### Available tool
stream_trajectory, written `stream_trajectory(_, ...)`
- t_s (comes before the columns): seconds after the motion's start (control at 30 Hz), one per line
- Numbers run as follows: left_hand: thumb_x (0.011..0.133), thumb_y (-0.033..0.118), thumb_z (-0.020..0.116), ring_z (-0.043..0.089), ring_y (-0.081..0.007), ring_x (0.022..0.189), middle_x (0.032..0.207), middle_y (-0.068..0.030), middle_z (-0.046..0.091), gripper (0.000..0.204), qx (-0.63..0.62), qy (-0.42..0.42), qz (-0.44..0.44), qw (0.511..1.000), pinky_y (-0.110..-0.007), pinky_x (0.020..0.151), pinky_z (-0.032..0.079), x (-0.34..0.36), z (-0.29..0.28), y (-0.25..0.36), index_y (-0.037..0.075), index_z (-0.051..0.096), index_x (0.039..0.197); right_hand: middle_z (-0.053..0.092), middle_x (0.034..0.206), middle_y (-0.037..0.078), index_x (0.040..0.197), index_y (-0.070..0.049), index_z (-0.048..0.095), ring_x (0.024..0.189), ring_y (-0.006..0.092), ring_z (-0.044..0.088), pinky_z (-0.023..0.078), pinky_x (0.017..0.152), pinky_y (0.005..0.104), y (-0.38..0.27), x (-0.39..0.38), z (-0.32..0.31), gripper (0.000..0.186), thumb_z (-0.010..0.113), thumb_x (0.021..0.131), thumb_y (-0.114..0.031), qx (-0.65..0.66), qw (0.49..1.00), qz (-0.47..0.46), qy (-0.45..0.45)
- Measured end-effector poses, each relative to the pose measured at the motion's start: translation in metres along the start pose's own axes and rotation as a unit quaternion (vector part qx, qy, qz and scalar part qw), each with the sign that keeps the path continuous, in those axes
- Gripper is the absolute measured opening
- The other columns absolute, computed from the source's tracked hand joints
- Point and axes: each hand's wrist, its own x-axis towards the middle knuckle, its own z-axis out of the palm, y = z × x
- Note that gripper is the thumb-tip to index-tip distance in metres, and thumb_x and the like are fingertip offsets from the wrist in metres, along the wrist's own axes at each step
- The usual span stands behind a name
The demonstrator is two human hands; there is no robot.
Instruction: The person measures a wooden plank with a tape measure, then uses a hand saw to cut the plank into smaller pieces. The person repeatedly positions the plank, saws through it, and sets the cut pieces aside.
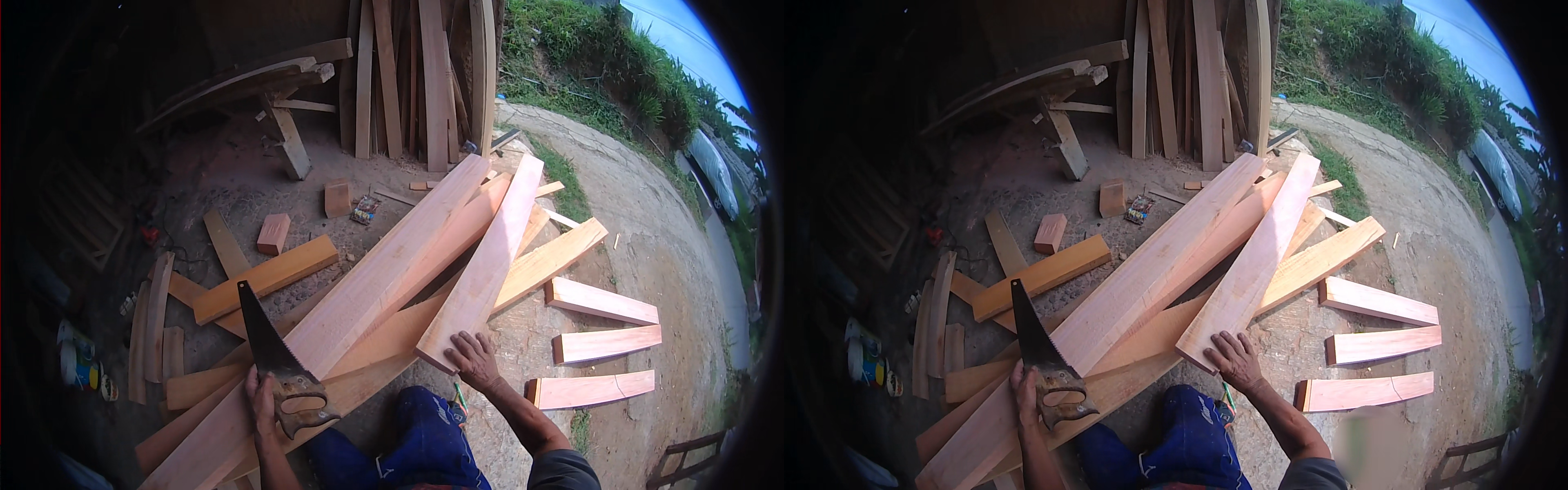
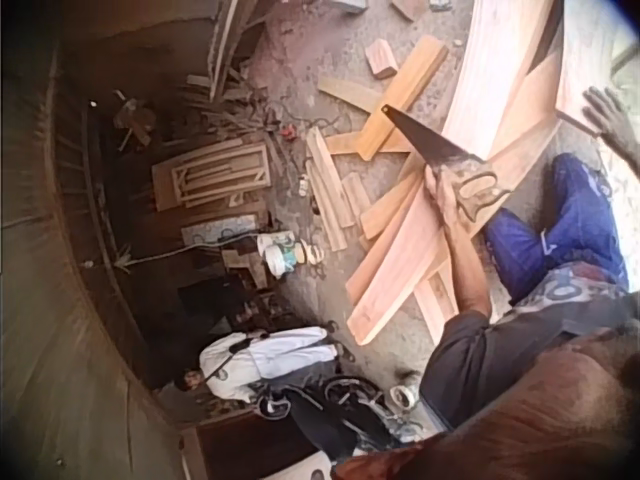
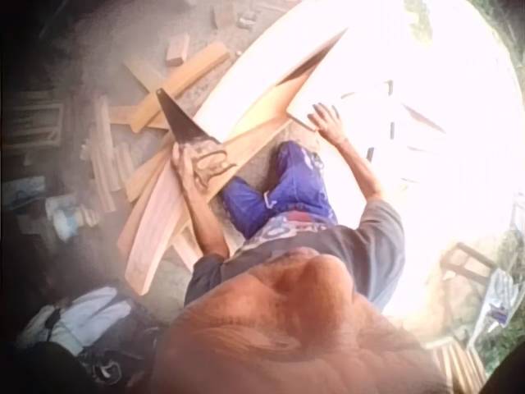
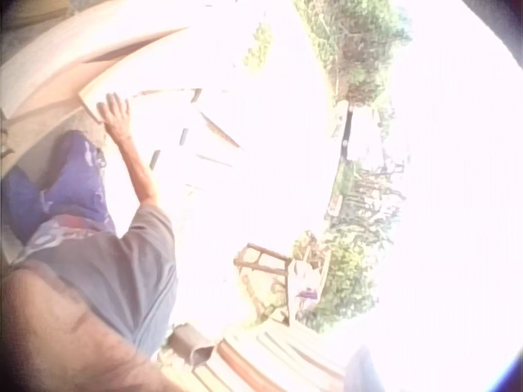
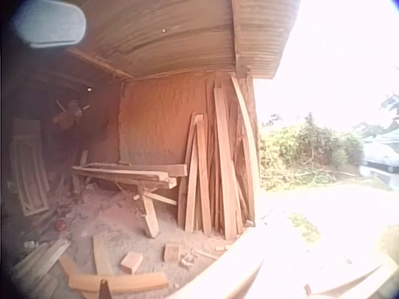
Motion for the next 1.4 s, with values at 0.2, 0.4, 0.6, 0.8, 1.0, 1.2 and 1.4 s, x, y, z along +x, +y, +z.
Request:
stream_trajectory(0.2,0.102,0.008,0.057,0.061,-0.0148,0.111,0.123,-0.0060,0.068,0.033,0.037,-0.025,0.043,0.998,-0.032,0.100,0.049,0.004,-0.007,-0.005,-0.003,0.064,0.133,0.044,0.167,0.019,0.159,-0.019,0.050,0.155,0.0420,0.040,0.034,0.126,0.0556,-0.042,-0.022,0.027,0.082,0.076,0.081,-0.019,0.181,0.969,0.165,-0.035)
stream_trajectory(0.4,0.101,0.008,0.058,0.062,-0.0142,0.111,0.123,-0.0053,0.068,0.037,-0.002,-0.027,0.016,0.999,-0.031,0.100,0.049,0.013,-0.013,-0.017,-0.003,0.064,0.135,0.028,0.174,0.017,0.170,-0.015,0.017,0.153,0.0413,0.040,0.043,0.116,0.0615,-0.091,0.025,0.046,0.092,0.073,0.101,-0.039,0.681,0.427,0.536,0.258)
stream_trajectory(0.6,0.100,0.010,0.058,0.062,-0.0144,0.109,0.120,-0.0044,0.068,0.038,-0.005,-0.028,0.010,1.000,-0.031,0.100,0.049,0.018,-0.015,-0.017,-0.002,0.064,0.135,0.059,0.148,0.013,0.167,-0.021,0.025,0.121,0.0348,0.067,0.061,0.086,0.0589,-0.063,0.022,0.033,0.080,0.071,0.104,-0.038,0.698,0.422,0.544,0.198)
stream_trajectory(0.8,0.102,0.011,0.057,0.062,-0.0157,0.108,0.120,-0.0057,0.067,0.035,0.030,-0.016,0.028,0.999,-0.033,0.097,0.050,0.008,-0.002,-0.005,-0.002,0.063,0.134,0.068,0.137,0.013,0.155,-0.008,0.050,0.115,0.0241,0.072,0.063,0.086,0.0454,0.037,-0.139,-0.092,0.052,0.064,0.108,-0.028,0.621,0.507,0.573,0.168)
stream_trajectory(1.0,0.105,0.012,0.056,0.063,-0.0164,0.107,0.119,-0.0067,0.068,0.032,0.001,-0.029,0.024,0.999,-0.034,0.097,0.051,0.003,0.001,0.001,-0.002,0.063,0.133,0.072,0.132,0.009,0.156,-0.009,0.048,0.111,0.0259,0.075,0.064,0.088,0.0493,0.142,-0.289,-0.211,0.058,0.061,0.107,-0.037,0.583,0.533,0.600,0.123)
stream_trajectory(1.2,0.102,0.013,0.057,0.062,-0.0168,0.110,0.123,-0.0069,0.067,0.037,-0.008,-0.005,-0.002,1.000,-0.034,0.099,0.049,0.006,-0.004,-0.008,-0.001,0.062,0.136,0.063,0.149,0.013,0.158,-0.002,0.044,0.136,0.0254,0.061,0.050,0.113,0.0510,0.067,-0.335,-0.085,0.068,0.061,0.107,-0.044,0.604,0.521,0.574,0.183)
stream_trajectory(1.4,0.100,0.010,0.056,0.062,-0.0145,0.105,0.115,-0.0056,0.067,0.033,0.051,-0.028,0.062,0.996,-0.033,0.096,0.049,0.007,-0.004,-0.009,-0.001,0.065,0.130,0.069,0.125,0.012,0.149,0.000,0.055,0.100,0.0225,0.070,0.060,0.078,0.0403,-0.015,-0.252,-0.018,0.067,0.051,0.112,-0.056,0.516,0.496,0.673,0.186)
